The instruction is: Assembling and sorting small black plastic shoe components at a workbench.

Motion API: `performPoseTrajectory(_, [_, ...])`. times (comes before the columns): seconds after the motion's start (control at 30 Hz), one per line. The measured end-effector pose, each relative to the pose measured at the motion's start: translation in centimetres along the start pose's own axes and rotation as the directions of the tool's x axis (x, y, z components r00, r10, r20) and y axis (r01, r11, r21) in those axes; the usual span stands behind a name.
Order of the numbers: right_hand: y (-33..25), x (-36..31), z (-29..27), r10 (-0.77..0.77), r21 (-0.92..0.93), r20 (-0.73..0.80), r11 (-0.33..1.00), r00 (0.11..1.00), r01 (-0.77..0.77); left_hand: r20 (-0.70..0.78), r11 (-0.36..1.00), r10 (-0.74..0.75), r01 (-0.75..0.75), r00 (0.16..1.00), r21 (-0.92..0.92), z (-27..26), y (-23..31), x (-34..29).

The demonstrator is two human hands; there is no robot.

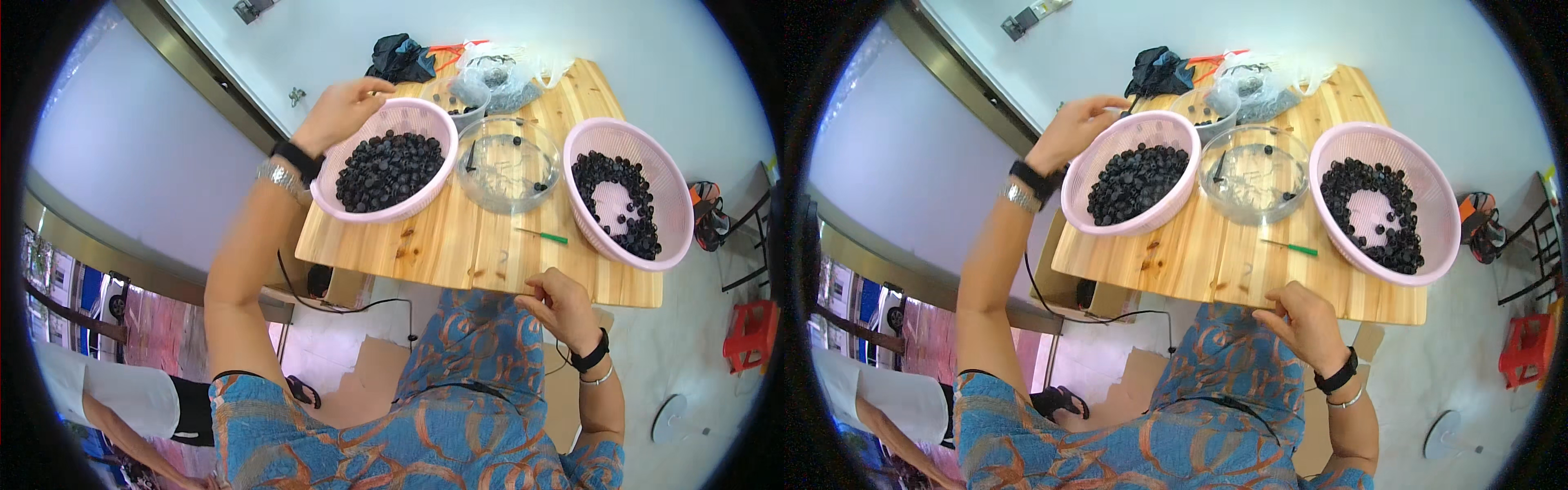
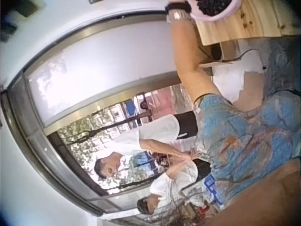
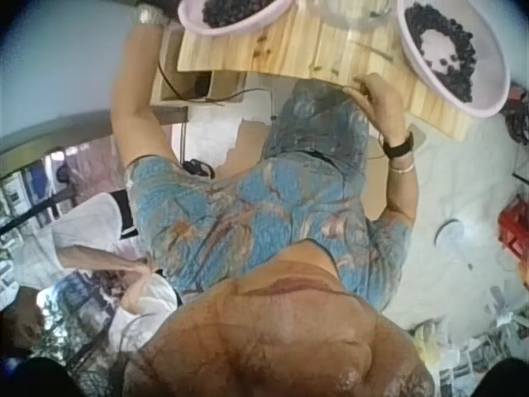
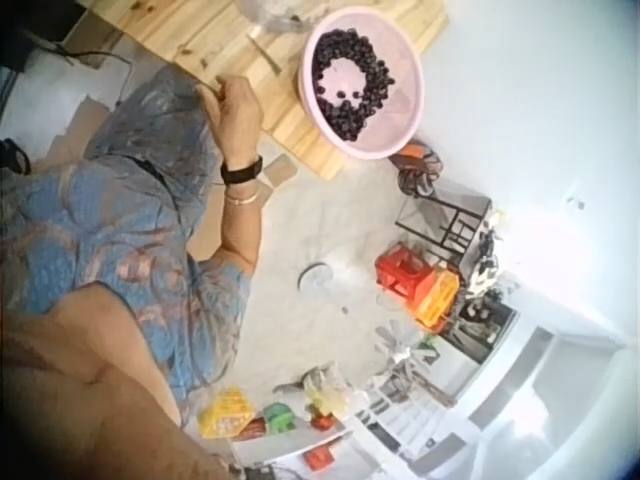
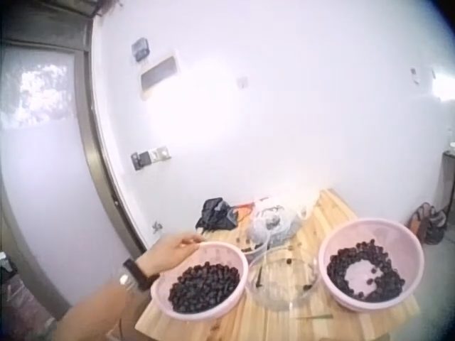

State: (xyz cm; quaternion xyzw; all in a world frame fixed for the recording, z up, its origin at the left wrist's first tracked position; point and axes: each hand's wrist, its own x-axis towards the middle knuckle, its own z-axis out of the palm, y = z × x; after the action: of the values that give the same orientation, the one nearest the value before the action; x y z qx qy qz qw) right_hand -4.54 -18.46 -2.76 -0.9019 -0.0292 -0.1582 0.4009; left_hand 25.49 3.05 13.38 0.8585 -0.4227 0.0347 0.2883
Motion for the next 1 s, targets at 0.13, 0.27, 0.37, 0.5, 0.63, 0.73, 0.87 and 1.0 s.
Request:
performPoseTrajectory(0.13, [1.4, 0.7, 0.0, 0.023, -0.001, 0.012, 1.0, 1.0, -0.023, 0.197, 0.967, 0.032, -0.08, 0.98, 0.24, 2.4, -0.3, 8.7])
performPoseTrajectory(0.27, [2.3, 1.2, 0.3, 0.067, 0.036, 0.026, 0.997, 0.997, -0.068, 0.502, 0.778, -0.055, -0.277, 0.863, 0.563, 8.8, -3.7, 16.6])
performPoseTrajectory(0.37, [2.6, 1.3, 0.2, 0.087, 0.072, 0.029, 0.993, 0.996, -0.089, 0.574, 0.636, -0.172, -0.354, 0.801, 0.685, 13.7, -5.2, 18.9])
performPoseTrajectory(0.5, [3.8, 1.1, 0.1, 0.06, 0.133, 0.035, 0.989, 0.998, -0.064, 0.582, 0.632, -0.285, -0.307, 0.762, 0.712, 17.1, -6.6, 19.7])
performPoseTrajectory(0.63, [4.3, 1.1, 0.2, 0.036, 0.17, 0.026, 0.985, 0.999, -0.04, 0.56, 0.589, -0.259, -0.331, 0.787, 0.737, 18.5, -7.3, 19.6])
performPoseTrajectory(0.73, [4.0, 1.5, 0.2, 0.091, 0.199, 0.068, 0.975, 0.993, -0.103, 0.524, 0.66, -0.252, -0.251, 0.814, 0.708, 18.6, -8.6, 19.6])
performPoseTrajectory(0.87, [4.2, 1.5, 0.1, 0.019, 0.155, 0.023, 0.988, 1.0, -0.023, 0.534, 0.641, -0.216, -0.294, 0.817, 0.709, 18.3, -7.2, 19.6])
performPoseTrajectory(1.0, [3.8, 1.6, -0.2, 0.016, 0.144, 0.046, 0.989, 0.999, -0.022, 0.479, 0.604, -0.112, -0.323, 0.87, 0.728, 17.8, -8.4, 19.5])
